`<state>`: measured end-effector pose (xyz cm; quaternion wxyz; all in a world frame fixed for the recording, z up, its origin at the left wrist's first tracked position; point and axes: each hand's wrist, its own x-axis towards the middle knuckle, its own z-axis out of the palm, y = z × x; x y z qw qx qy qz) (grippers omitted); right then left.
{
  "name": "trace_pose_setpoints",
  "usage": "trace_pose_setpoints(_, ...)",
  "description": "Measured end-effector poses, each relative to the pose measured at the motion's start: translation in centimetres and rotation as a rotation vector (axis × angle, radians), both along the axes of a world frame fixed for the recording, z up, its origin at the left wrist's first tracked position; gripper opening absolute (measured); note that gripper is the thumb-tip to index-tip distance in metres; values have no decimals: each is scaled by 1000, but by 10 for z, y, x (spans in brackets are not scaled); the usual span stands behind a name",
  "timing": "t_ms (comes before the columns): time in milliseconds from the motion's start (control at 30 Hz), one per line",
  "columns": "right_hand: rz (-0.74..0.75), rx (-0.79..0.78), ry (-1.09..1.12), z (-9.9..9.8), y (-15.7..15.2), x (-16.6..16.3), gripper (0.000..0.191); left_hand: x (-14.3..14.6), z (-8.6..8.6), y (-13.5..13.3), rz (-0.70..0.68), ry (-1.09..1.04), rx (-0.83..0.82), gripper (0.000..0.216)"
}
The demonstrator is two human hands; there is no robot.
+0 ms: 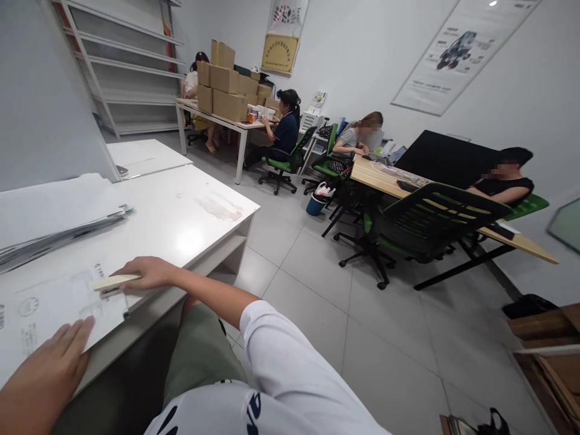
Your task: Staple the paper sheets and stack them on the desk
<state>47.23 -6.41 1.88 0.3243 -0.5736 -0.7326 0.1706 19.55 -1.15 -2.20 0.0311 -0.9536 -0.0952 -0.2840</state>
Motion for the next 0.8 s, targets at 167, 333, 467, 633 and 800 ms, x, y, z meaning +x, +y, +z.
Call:
trace_pose_setpoints(167,37,25,46,0,-1,1,40,30,5,-2,25,25,147,85)
trace_pose_setpoints(333,11,54,52,-6,-3,1,35,33,-1,-4,39,37,123,81)
trace_pose_setpoints(467,-162,83,97,-10,-10,-2,33,31,-6,-19,152,19,28,71)
trace_pose_setpoints(633,-568,114,93,-14,-16,-13,32,34,-7,-38,331,-44,-77,49)
trace_pose_setpoints(800,-727,62,68,-15,-20,-17,34,38,0,-39,367,-42,-103,47)
